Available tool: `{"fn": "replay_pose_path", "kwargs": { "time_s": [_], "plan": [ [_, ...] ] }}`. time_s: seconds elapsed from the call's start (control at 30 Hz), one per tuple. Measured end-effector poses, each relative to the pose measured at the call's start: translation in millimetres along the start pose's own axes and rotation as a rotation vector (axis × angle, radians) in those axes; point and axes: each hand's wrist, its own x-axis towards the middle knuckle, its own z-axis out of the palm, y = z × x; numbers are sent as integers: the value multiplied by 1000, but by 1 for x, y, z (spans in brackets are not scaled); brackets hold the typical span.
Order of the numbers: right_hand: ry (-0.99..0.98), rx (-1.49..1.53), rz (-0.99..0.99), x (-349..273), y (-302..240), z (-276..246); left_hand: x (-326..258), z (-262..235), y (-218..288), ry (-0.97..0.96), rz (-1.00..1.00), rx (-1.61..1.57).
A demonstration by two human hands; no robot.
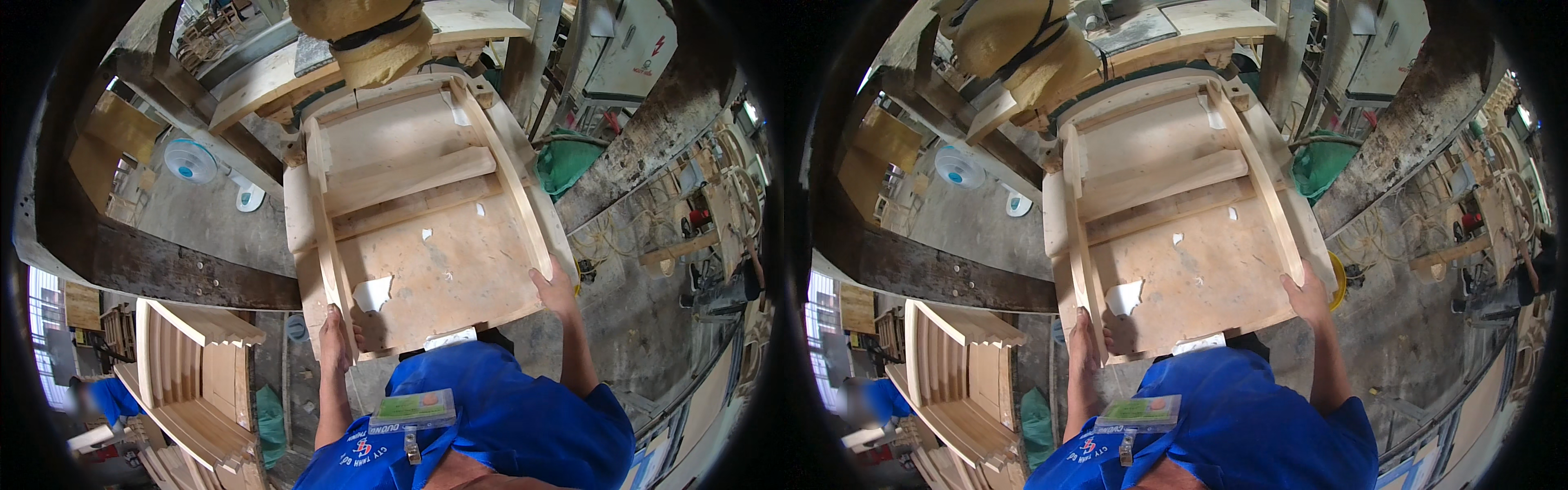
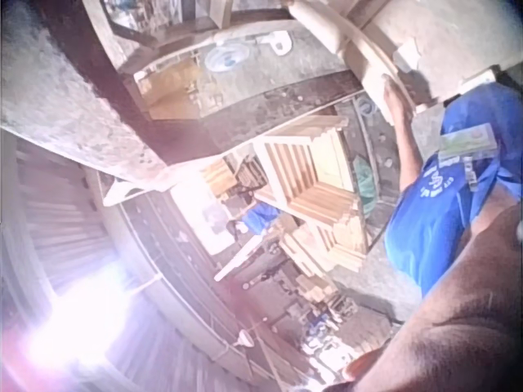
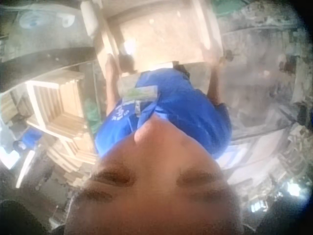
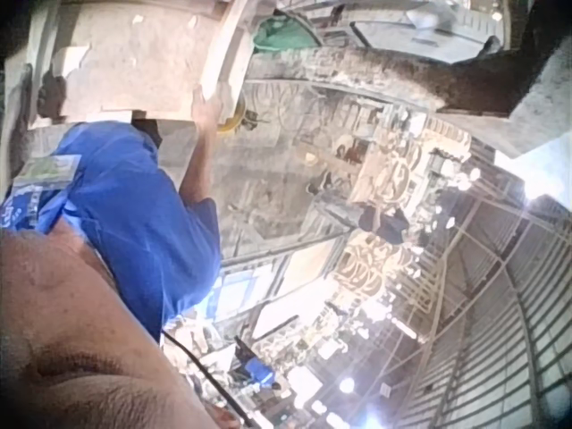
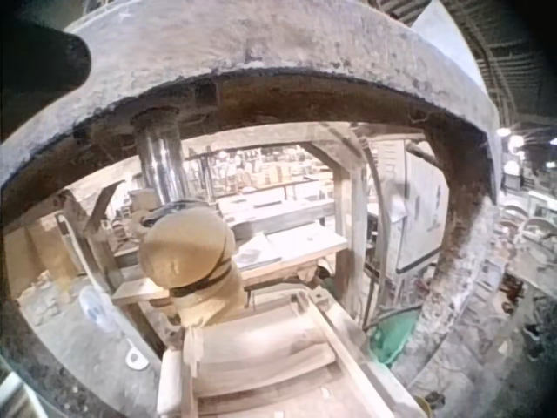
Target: The person repeatedly picks up wooden chair frames, places them on a conveyor belt, and then removes them to hand them off to a coworker. The task involves continuous pick-and-place handling of the chair frames within a factory setting.
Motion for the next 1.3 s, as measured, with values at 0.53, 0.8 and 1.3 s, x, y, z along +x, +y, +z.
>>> {"fn": "replay_pose_path", "kwargs": {
  "time_s": [0.53, 0.8, 1.3],
  "plan": [
    [48, -79, -135, 8, 25, 15, 8, 4, -15, 3, 38, 24],
    [37, -14, -45, 12, 39, 20, 7, 4, -18, -1, 39, 100],
    [13, -33, -101, 11, 33, 12, 5, 10, -12, 13, 20, 82]
  ]
}}
